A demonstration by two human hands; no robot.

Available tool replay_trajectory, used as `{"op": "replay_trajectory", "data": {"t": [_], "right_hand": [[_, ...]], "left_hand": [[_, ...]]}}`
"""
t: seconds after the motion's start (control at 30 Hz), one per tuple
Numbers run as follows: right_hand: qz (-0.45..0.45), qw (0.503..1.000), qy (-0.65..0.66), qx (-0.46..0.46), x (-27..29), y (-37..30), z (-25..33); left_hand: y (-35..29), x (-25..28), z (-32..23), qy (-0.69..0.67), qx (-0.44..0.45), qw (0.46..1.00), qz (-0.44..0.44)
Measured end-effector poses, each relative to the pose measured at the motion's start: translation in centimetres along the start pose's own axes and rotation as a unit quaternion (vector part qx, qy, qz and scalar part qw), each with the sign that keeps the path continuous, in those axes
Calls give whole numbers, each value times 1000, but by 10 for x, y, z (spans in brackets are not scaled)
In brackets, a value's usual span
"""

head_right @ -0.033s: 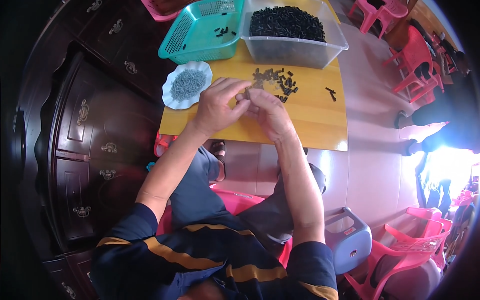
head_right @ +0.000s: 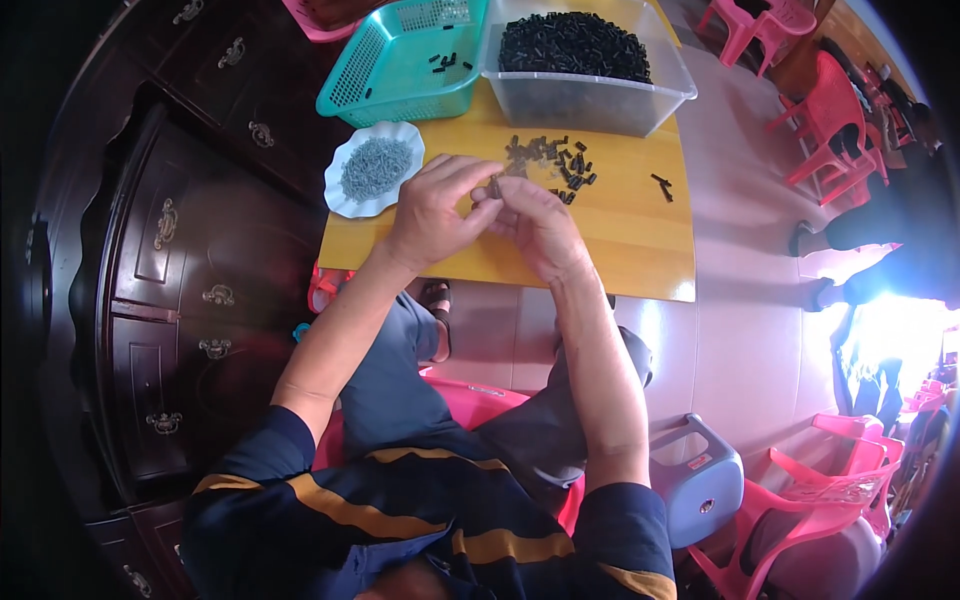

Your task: The person assembles small black plastic components by hand.

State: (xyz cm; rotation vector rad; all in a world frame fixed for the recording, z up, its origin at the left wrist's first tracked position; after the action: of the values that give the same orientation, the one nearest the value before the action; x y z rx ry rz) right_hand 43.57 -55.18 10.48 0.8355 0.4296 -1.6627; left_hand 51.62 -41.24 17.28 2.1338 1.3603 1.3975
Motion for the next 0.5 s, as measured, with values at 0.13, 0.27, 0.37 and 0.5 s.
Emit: {"op": "replay_trajectory", "data": {"t": [0.13,0.27,0.37,0.5], "right_hand": [[8,1000,-10,-5,4,-1,0],[34,999,-9,-1,3,0,-1],[35,999,-16,2,1,1,-2],[55,998,-12,11,6,1,-3]], "left_hand": [[1,1,-3,-14,-3,1000,7],[0,2,-2,-11,-11,1000,7],[-1,2,1,-17,-17,1000,4],[-1,0,0,-31,-31,999,1]]}}
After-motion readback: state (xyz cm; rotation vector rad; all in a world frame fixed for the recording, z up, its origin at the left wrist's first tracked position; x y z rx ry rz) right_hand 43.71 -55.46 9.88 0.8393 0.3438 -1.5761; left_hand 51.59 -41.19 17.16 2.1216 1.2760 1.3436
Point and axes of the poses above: each hand's wrist, its own y-axis towards the middle knuckle, its own x-axis out of the back of the hand, z = x × y, the point moved 2 cm from there along y, towards the middle knuckle, and after that the axes turned 14 degrees about x, right-handed, at the moved point
